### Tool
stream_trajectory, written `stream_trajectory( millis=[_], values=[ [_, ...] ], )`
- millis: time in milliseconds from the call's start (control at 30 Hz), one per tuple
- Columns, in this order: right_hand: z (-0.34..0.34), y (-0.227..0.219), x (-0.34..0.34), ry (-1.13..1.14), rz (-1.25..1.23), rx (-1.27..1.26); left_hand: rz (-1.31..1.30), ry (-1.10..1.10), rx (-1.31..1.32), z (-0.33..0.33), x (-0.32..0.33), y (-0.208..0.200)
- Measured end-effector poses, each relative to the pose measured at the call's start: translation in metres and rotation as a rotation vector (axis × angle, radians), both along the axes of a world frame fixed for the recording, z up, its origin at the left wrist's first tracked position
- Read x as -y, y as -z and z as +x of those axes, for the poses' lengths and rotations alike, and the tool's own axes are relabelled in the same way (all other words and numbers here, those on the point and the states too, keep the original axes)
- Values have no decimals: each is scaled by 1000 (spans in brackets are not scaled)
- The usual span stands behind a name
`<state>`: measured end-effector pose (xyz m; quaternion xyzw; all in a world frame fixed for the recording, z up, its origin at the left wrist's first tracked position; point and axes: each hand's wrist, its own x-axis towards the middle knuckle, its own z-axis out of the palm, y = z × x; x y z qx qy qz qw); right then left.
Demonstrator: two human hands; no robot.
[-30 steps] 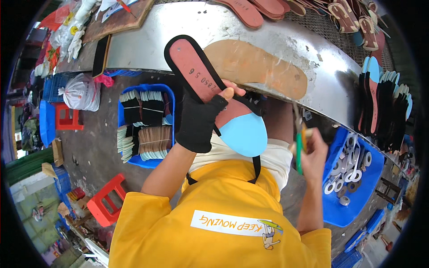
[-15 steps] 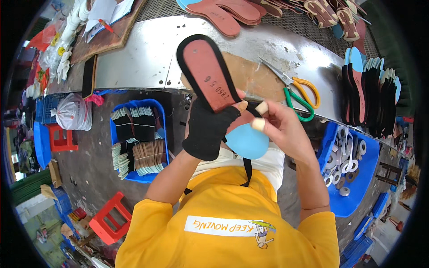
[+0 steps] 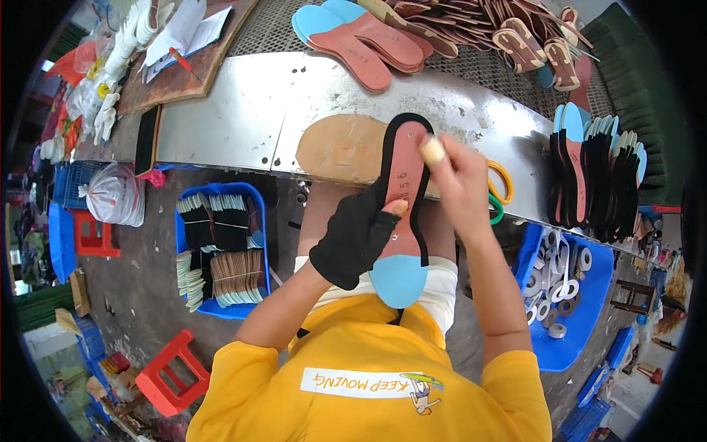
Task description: Applying adhesive tape and trimming insoles for shoe manufacturing.
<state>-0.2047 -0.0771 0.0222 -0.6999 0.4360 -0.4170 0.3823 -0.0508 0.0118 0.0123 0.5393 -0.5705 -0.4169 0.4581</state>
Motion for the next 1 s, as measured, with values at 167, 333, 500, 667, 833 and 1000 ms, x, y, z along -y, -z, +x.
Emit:
stream_trajectory(
  millis=[167, 333, 500, 667, 833, 1000],
  values=[
    [9, -24, 26, -4, 279, 218, 59, 54, 15, -4, -5, 9],
    [17, -34, 0, -34, -256, -120, -91, 72, 93, 1, -1, 18],
    [10, -44, 21, -309, 457, 301, 88, 206, -60, 9, 5, 27],
    [-13, -34, 27, -479, 306, 434, 350, 497, -728, 8, 12, 36],
    [-17, -29, 34, -17, 108, -15, 402, 249, -504, 10, 19, 5],
    [-14, -9, 15, 31, 358, 277, 423, 104, -557, 9, 25, 0]
  ],
)
